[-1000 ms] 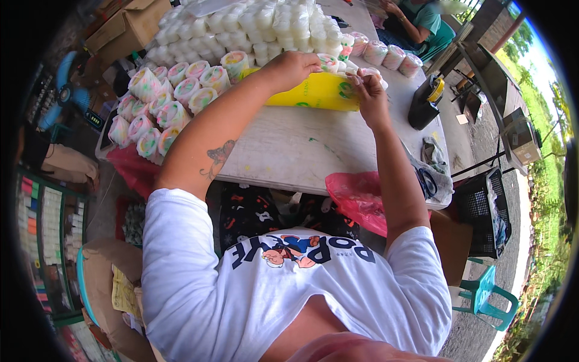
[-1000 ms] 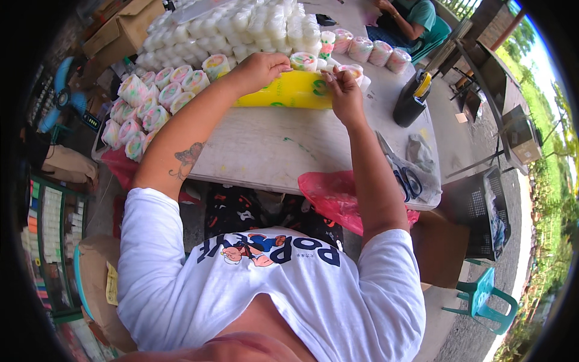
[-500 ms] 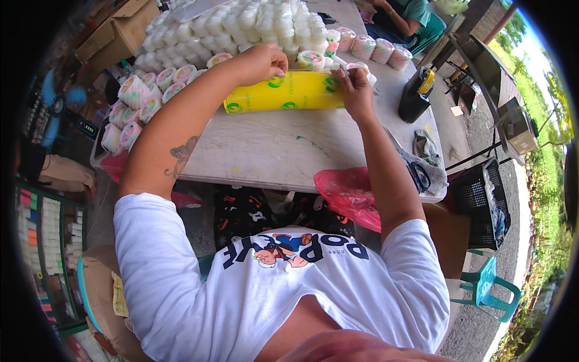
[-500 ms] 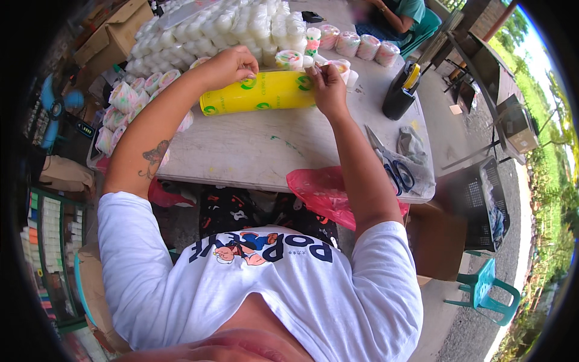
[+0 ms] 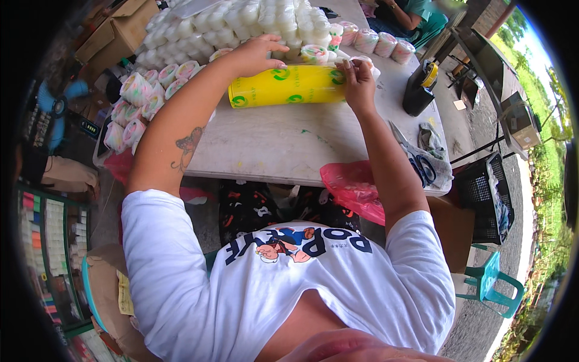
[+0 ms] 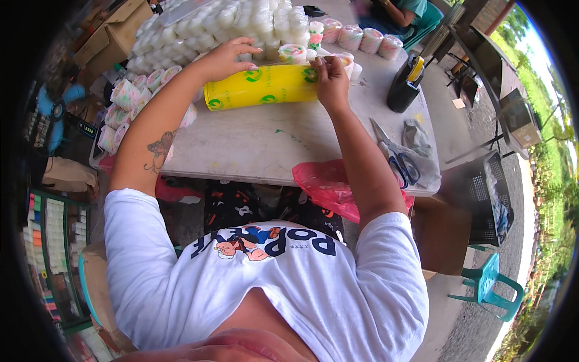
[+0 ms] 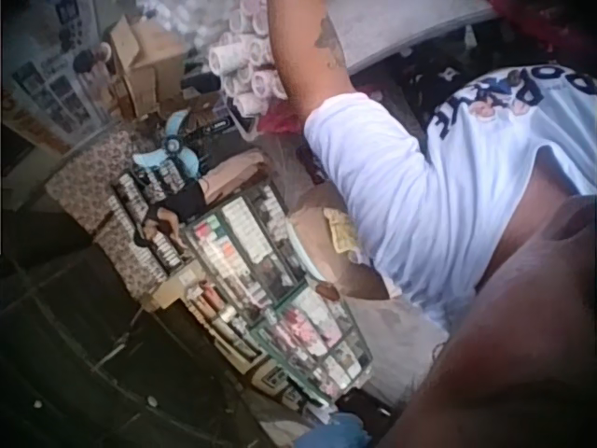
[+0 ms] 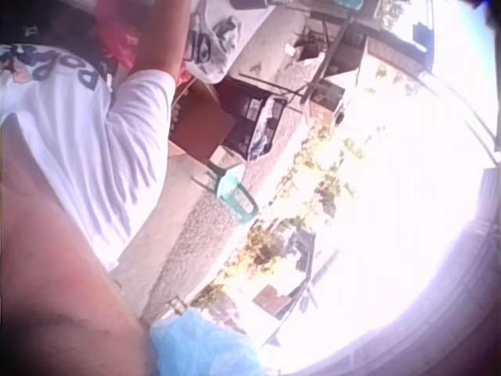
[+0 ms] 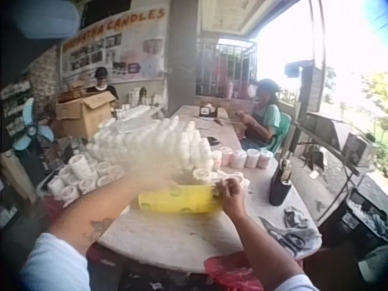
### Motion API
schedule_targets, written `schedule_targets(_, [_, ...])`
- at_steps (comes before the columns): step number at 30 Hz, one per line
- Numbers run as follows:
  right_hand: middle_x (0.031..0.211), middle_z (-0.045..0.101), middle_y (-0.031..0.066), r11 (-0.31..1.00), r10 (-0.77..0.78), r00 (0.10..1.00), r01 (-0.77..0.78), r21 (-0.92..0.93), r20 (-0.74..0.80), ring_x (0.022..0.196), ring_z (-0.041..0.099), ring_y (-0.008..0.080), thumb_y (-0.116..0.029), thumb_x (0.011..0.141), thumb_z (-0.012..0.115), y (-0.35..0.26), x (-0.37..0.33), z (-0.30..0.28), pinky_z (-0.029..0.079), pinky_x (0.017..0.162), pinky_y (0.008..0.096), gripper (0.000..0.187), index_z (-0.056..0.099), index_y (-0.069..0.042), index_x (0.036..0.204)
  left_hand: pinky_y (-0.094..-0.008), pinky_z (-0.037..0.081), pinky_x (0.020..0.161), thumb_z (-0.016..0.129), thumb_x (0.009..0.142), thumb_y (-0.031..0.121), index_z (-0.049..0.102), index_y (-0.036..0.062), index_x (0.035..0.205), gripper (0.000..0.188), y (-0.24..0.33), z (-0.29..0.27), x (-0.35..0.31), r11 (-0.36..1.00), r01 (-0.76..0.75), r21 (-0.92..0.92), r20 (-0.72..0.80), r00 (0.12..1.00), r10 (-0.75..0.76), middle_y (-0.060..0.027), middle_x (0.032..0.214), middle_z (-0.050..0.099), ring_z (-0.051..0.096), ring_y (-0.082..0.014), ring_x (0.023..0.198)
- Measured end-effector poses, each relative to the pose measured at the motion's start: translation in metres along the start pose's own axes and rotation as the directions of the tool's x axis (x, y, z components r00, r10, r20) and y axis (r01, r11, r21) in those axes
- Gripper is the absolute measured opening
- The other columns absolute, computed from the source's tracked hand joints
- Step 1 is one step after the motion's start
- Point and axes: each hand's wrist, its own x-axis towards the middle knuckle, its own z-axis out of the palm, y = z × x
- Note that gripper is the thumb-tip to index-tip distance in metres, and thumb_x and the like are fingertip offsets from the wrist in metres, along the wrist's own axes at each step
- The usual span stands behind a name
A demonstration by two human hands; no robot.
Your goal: The person wraps individual cylindrical candles in clear plastic film. They tear off a sheet of film from a roll, place a candle on it, fold the film around the candle, and use scissors to trim the excess. The wrapped candles are placed on the table.
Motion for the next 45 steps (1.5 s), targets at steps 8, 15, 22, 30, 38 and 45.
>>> schedule_targets(8, [0.092,0.068,0.0093,0.999,-0.008,1.000,0.008,-0.040,-0.005,0.089,0.065,0.0132,-0.013,0.096,0.052,0.005,0.001,-0.003,0.047,0.078,0.0222,0.010,0.051,-0.004,0.101,-0.0322,0.048,0.081,0.057,0.089,0.014,0.060,0.0041,0.096,0.012,0.006,-0.008,-0.004,0.995,-0.088,0.040,0.070,0.994,0.085,-0.0042,0.098,0.064,0.060,-0.0194,0.091])
schedule_targets(15, [0.086,0.066,0.0058,1.000,-0.020,0.999,0.021,0.008,-0.036,0.086,0.065,0.0107,-0.014,0.095,0.055,0.013,0.002,-0.003,0.047,0.073,0.0220,0.012,0.052,-0.002,0.094,-0.0284,0.051,0.072,0.058,0.090,0.014,0.060,0.0042,0.095,0.011,0.012,-0.007,-0.014,0.917,0.146,-0.373,0.113,0.987,-0.111,-0.0043,0.090,0.062,0.059,-0.0116,0.084])
schedule_targets(22, [0.088,0.068,0.0076,0.998,-0.046,0.998,0.045,-0.033,-0.038,0.086,0.065,0.0114,-0.014,0.095,0.054,0.016,0.001,-0.004,0.048,0.074,0.0229,0.014,0.051,-0.001,0.097,-0.0259,0.051,0.071,0.063,0.086,0.012,0.063,0.0020,0.091,0.011,-0.006,-0.005,-0.020,0.996,-0.046,-0.080,0.052,0.997,0.050,-0.0063,0.098,0.061,0.060,-0.0120,0.084])
schedule_targets(30, [0.089,0.068,0.0082,0.996,-0.045,0.999,0.043,-0.074,-0.026,0.087,0.065,0.0120,-0.016,0.097,0.052,0.015,0.002,-0.006,0.048,0.076,0.0237,0.013,0.052,-0.003,0.098,-0.0295,0.047,0.074,0.068,0.082,0.014,0.065,0.0032,0.094,0.017,-0.003,-0.015,-0.029,0.966,0.106,-0.235,0.136,0.988,-0.075,-0.0087,0.107,0.058,0.058,-0.0175,0.080])
schedule_targets(38, [0.088,0.069,0.0078,0.998,-0.061,0.998,0.061,-0.009,-0.033,0.086,0.065,0.0117,-0.015,0.096,0.053,0.014,-0.001,-0.006,0.048,0.075,0.0235,0.012,0.051,-0.003,0.096,-0.0329,0.047,0.077,0.064,0.084,0.012,0.066,0.0037,0.093,0.013,-0.015,-0.024,-0.033,0.990,-0.111,-0.083,0.066,0.991,0.116,-0.0111,0.106,0.062,0.062,-0.0229,0.086])
schedule_targets(45, [0.086,0.068,0.0081,0.989,0.026,0.999,-0.030,-0.148,-0.025,0.087,0.065,0.0123,-0.015,0.096,0.054,0.000,0.004,-0.012,0.047,0.075,0.0233,0.013,0.053,-0.002,0.097,-0.0340,0.047,0.072,0.061,0.085,0.014,0.065,0.0047,0.091,0.012,-0.016,-0.028,-0.028,0.993,-0.091,-0.076,0.092,0.991,0.098,-0.0100,0.083,0.066,0.062,-0.0235,0.078])
